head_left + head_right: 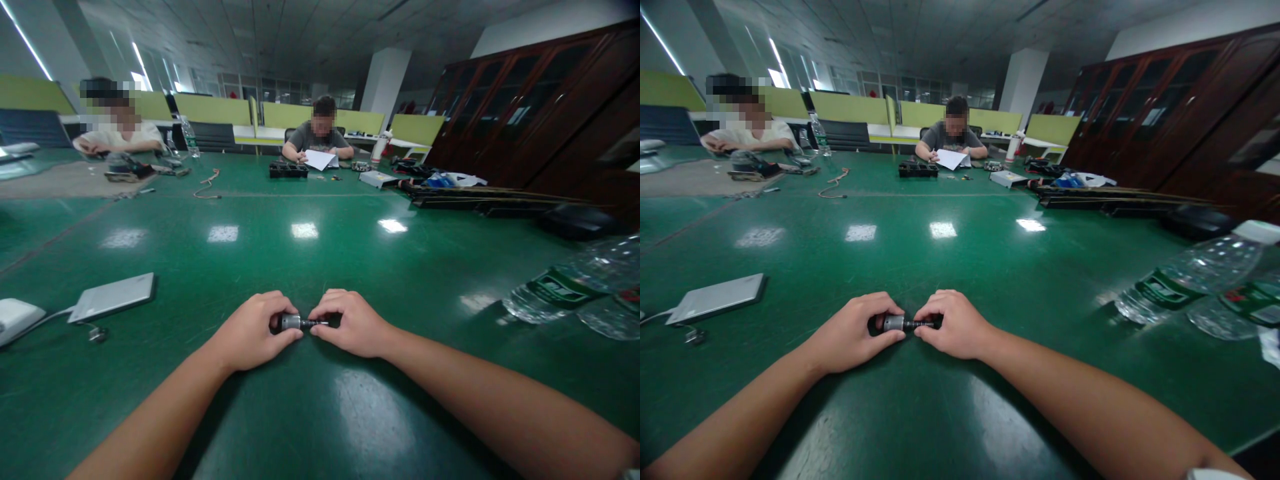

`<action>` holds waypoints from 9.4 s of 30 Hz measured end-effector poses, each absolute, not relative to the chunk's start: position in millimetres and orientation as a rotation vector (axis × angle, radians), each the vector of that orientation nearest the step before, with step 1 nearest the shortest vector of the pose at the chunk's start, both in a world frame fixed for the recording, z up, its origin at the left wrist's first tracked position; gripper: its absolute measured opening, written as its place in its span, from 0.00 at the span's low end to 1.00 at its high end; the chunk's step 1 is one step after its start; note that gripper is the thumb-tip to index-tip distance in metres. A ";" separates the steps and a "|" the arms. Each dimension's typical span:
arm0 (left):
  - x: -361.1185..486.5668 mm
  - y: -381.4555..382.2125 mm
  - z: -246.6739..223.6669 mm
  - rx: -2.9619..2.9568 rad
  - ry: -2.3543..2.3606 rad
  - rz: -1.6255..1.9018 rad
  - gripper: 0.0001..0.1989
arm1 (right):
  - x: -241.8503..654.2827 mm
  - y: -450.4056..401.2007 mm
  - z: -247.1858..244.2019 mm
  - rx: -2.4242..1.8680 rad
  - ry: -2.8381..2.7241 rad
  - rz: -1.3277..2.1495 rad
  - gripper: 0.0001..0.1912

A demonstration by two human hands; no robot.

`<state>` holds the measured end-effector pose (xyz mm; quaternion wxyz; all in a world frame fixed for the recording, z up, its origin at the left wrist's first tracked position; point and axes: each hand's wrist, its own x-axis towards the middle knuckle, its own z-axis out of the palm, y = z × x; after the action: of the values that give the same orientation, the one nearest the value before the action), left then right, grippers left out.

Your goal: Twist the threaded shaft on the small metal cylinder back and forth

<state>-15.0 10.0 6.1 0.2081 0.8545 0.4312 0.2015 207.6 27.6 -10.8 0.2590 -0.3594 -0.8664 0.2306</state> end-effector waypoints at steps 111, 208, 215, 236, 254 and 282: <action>-13.7 11.8 0.4 2.312 1.163 0.619 0.10 | 206.1 25.4 -15.2 -0.951 -2.369 0.651 0.08; -38.4 21.6 1.7 2.335 1.300 0.662 0.09 | 210.6 33.5 -14.3 -1.235 -2.210 0.617 0.06; -25.2 15.2 -1.0 2.324 1.228 0.661 0.10 | 209.7 33.2 -14.7 -1.114 -2.256 0.638 0.06; -17.2 10.2 -1.4 2.359 1.131 0.633 0.09 | 207.3 29.0 -15.1 -0.934 -2.335 0.653 0.08; -15.0 11.7 2.3 2.373 1.144 0.599 0.08 | 207.4 28.8 -14.7 -0.936 -2.356 0.635 0.08; -19.6 12.7 1.7 2.394 1.142 0.590 0.09 | 209.1 28.2 -12.0 -0.927 -2.334 0.654 0.08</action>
<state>-19.6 12.7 1.7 0.2104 0.8614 0.4108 0.2123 209.1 28.2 -12.0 0.2697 -0.3440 -0.8661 0.2425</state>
